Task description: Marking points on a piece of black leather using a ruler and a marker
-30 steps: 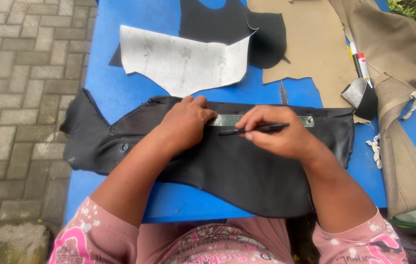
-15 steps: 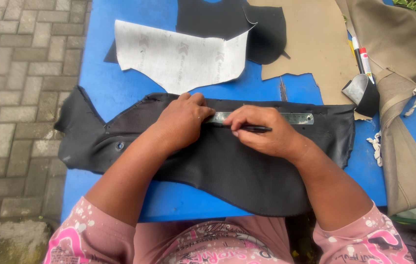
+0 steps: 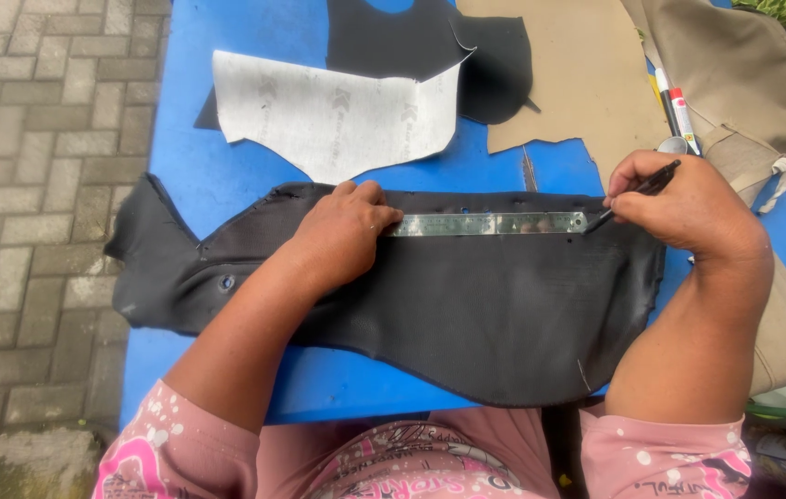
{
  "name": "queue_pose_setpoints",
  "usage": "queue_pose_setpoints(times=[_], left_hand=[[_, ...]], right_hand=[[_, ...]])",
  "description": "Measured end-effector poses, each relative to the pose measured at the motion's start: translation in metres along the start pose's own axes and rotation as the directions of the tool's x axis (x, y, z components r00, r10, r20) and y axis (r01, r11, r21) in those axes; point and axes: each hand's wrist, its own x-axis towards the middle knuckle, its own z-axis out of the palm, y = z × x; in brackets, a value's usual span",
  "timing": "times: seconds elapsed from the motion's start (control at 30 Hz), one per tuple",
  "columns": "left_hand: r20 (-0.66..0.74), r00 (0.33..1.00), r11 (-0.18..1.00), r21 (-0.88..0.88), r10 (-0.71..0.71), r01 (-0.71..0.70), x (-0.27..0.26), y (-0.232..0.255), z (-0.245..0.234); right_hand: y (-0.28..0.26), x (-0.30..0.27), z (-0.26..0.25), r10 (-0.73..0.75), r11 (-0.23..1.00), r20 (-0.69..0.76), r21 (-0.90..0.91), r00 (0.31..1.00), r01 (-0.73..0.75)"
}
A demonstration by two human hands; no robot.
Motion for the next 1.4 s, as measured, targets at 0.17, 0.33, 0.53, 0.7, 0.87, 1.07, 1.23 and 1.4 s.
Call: queue_pose_setpoints(times=[0.17,0.33,0.53,0.7,0.87,1.07,1.23,1.4], left_hand=[[-0.001,1.0,1.0,0.01,-0.004,0.004,0.001,0.0,0.001],[-0.068,0.997,0.988,0.147,-0.034,0.043,-0.011,0.028,-0.035],[-0.083,0.996,0.989,0.143,-0.02,0.032,-0.012,0.029,-0.034],[-0.074,0.997,0.988,0.148,-0.019,0.029,-0.012,0.03,-0.038],[-0.066,0.997,0.988,0.149,-0.029,0.039,-0.012,0.031,-0.037],[-0.068,0.997,0.988,0.149,-0.03,0.04,-0.011,0.029,-0.035],[-0.065,0.997,0.989,0.141,-0.032,0.041,-0.007,0.019,-0.021],[-0.143,0.988,0.998,0.009,0.06,-0.059,-0.002,0.003,0.005]], right_hand=[[-0.007,0.011,0.02,-0.056,0.998,-0.203,0.028,0.978,0.063],[-0.053,0.0,0.081,-0.525,0.701,-0.124,0.498,0.842,0.511],[-0.084,-0.016,0.136,-0.755,0.546,-0.047,0.507,0.654,0.667],[-0.082,-0.01,0.13,-0.755,0.59,0.025,0.464,0.655,0.661],[-0.065,-0.01,0.074,-0.682,0.714,0.169,0.362,0.711,0.599],[-0.007,-0.003,0.015,-0.336,0.938,0.164,0.151,0.928,0.313],[0.026,0.012,0.004,-0.179,0.983,0.006,0.043,0.984,0.178],[-0.012,0.006,0.033,-0.373,0.874,-0.074,0.308,0.925,0.377]])
